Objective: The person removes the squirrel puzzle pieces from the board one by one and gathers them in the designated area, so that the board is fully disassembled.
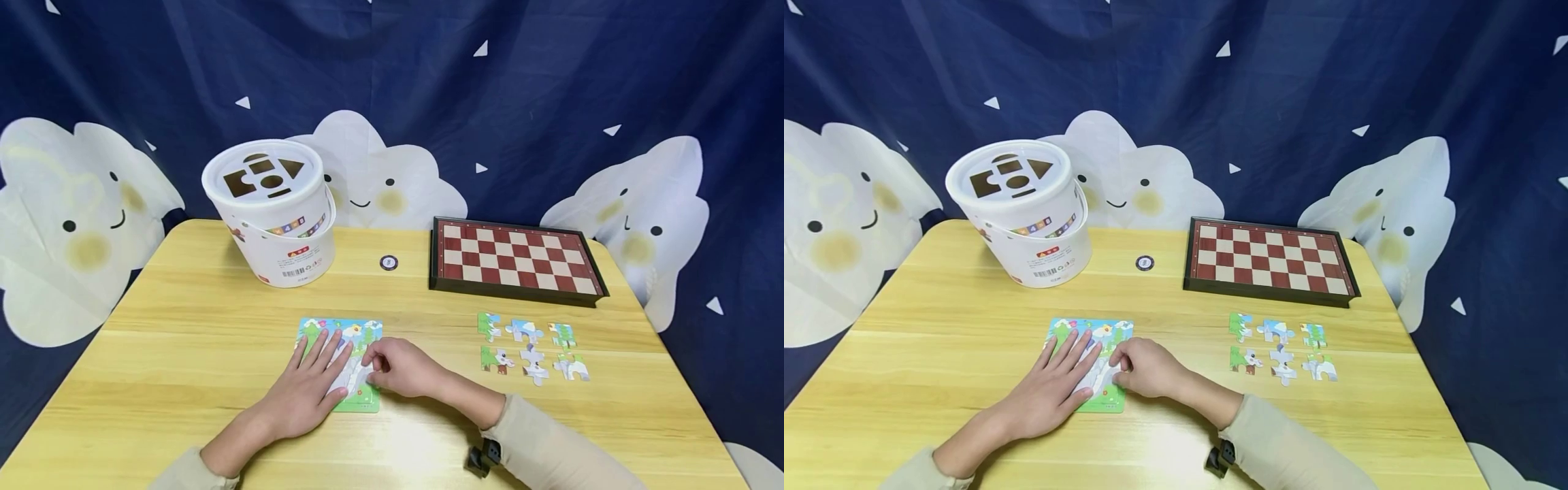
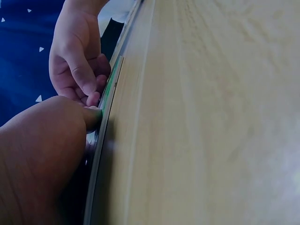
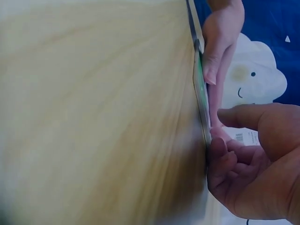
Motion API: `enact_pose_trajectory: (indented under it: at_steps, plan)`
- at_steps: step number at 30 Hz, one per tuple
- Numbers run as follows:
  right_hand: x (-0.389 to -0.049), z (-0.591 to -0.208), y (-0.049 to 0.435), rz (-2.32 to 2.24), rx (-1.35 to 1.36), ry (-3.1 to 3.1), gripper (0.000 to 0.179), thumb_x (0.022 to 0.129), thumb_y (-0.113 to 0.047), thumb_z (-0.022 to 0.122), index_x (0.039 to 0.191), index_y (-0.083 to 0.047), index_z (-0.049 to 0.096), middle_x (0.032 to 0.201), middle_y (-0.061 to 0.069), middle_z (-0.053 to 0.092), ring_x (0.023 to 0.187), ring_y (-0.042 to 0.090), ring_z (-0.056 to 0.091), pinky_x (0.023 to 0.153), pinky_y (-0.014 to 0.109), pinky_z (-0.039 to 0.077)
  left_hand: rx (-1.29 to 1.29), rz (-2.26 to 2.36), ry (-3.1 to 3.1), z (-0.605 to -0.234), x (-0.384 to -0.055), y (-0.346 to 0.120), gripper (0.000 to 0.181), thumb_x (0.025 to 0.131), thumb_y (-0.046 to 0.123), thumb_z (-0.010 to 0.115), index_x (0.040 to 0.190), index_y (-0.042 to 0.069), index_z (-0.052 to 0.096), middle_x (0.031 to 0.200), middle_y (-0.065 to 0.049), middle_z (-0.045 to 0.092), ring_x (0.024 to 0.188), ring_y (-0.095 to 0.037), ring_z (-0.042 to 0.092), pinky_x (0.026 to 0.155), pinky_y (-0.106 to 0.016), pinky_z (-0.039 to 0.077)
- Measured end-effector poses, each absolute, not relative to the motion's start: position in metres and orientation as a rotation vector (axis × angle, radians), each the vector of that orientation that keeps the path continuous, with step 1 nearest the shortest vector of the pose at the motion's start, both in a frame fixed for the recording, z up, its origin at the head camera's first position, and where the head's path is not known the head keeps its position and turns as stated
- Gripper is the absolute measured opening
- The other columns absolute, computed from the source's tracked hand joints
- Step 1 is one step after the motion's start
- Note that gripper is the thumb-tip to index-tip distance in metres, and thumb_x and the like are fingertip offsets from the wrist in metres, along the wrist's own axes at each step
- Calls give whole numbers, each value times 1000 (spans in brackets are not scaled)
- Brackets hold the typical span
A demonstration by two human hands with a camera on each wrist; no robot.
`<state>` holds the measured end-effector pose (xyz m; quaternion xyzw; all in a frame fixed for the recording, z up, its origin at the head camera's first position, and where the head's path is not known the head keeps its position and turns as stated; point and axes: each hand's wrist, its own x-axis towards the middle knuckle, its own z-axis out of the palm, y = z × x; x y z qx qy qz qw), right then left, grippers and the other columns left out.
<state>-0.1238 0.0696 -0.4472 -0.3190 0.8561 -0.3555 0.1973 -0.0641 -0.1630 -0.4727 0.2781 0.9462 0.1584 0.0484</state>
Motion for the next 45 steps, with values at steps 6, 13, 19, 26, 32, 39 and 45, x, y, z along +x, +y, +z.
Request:
enact_pose_trajectory:
  at_steps: [6,13,19,26,32,39,45]
  plan:
    - [-123,-447,68,-1039,-817,2394,11,90,-5,75,96,-9,67,73,-7,51,62,4,44,62,21,41,848,484,2887,-472,-65,-162,65,107,37,48,160,5,28,168,-17,14,155,-39,8,120,-64,2]
    - [-121,-446,67,-1070,-765,2391,14,88,-3,76,94,-9,65,75,-7,53,66,5,46,64,21,43,848,491,2886,-471,-65,-162,65,107,36,49,160,5,29,168,-17,14,155,-39,8,120,-64,2]
    - [-118,-444,64,-997,-740,2450,16,87,-6,79,96,-9,66,76,-5,54,66,6,46,64,22,44,846,531,2876,-471,-65,-162,64,107,36,49,161,6,28,168,-17,14,155,-39,8,120,-64,1]
    - [-118,-445,63,-875,-781,2523,23,85,-13,83,101,-10,67,76,-4,54,66,6,45,62,22,41,828,558,2817,-467,-66,-163,62,109,33,45,162,7,25,169,-16,10,156,-38,4,120,-64,-1]
    - [-118,-446,62,-855,-818,2530,22,84,-14,84,98,-11,67,76,-4,54,66,6,45,61,22,41,807,595,2745,-463,-67,-164,60,108,24,43,162,6,22,169,-16,8,156,-39,0,119,-64,-4]
    - [-120,-447,62,-897,-817,2499,23,82,-13,86,94,-11,66,75,-4,54,65,6,44,63,22,42,792,592,2737,-462,-67,-164,60,109,23,42,162,6,22,170,-16,7,155,-39,-1,119,-64,-5]
    - [-120,-448,63,-959,-780,2465,24,81,-9,86,91,-12,64,77,-3,57,67,5,46,65,21,44,819,643,2766,-468,-67,-166,59,109,24,42,162,6,24,169,-18,11,155,-40,1,120,-59,-9]
